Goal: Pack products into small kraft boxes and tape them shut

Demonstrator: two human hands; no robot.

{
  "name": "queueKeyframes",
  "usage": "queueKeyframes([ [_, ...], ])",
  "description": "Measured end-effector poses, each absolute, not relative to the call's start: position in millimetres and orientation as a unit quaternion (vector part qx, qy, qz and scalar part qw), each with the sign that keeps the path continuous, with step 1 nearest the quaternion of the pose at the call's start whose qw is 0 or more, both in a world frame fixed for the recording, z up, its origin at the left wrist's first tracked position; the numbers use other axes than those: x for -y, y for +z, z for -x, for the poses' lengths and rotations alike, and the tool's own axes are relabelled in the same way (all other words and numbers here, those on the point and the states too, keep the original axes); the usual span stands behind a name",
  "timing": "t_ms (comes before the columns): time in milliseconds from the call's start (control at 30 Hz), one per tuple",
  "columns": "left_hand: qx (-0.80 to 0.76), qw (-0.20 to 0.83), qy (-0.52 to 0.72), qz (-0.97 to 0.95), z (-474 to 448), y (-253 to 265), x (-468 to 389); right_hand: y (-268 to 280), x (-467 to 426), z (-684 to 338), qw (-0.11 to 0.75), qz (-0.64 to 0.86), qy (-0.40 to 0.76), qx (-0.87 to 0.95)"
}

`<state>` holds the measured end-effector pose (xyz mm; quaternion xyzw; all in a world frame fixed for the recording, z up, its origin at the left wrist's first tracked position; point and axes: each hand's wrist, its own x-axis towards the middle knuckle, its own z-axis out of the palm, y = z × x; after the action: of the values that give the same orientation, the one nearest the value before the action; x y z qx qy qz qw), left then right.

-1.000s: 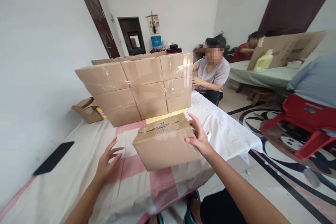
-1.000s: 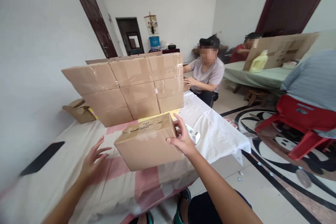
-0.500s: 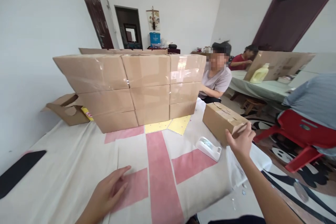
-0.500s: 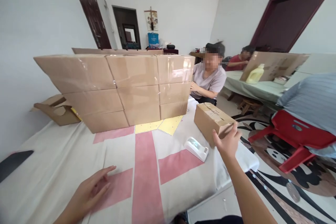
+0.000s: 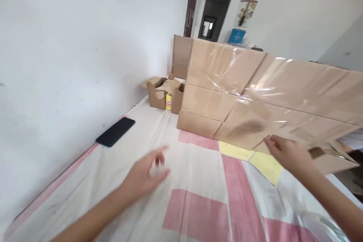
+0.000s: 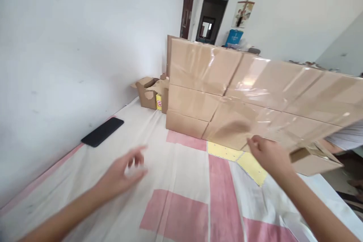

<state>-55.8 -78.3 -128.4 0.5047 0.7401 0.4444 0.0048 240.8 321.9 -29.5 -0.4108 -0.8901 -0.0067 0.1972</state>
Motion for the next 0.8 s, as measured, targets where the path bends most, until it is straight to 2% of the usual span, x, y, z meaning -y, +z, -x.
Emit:
queueKeyframes([
  [33,-0.772,-0.022,0.459,-0.440,93.4,-124.0,67.0,-36.2,-293.1,-200.6,0.167,0.352,0.031,0.921],
  [133,-0.810,-0.120,0.491,-0.299,199.6,-118.6,3.1,-68.7,-207.4,-65.4,0.210,0.193,0.197,0.938],
  [200,-0.846,-0.096,0.491,-0.182,249.7,-123.8,-50.1,-92.1,-166.2,27.4,0.228,0.135,0.305,0.915],
  [300,-0.875,-0.037,0.472,-0.102,288.7,-140.6,-116.7,-119.2,-138.8,147.7,0.262,0.152,0.424,0.853],
  [433,-0.865,-0.096,0.484,-0.087,311.5,-165.0,-155.0,-134.4,-142.3,239.3,0.333,0.217,0.403,0.824],
  [567,-0.850,-0.127,0.505,-0.084,334.0,-178.9,-157.5,-136.0,-159.3,266.3,0.352,0.283,0.343,0.824],
  [667,-0.833,-0.138,0.525,-0.106,342.3,-182.0,-159.2,-138.8,-175.9,274.3,0.336,0.305,0.366,0.813],
  [800,-0.826,-0.129,0.535,-0.123,341.7,-177.2,-152.8,-139.7,-187.5,275.2,0.267,0.262,0.425,0.824],
])
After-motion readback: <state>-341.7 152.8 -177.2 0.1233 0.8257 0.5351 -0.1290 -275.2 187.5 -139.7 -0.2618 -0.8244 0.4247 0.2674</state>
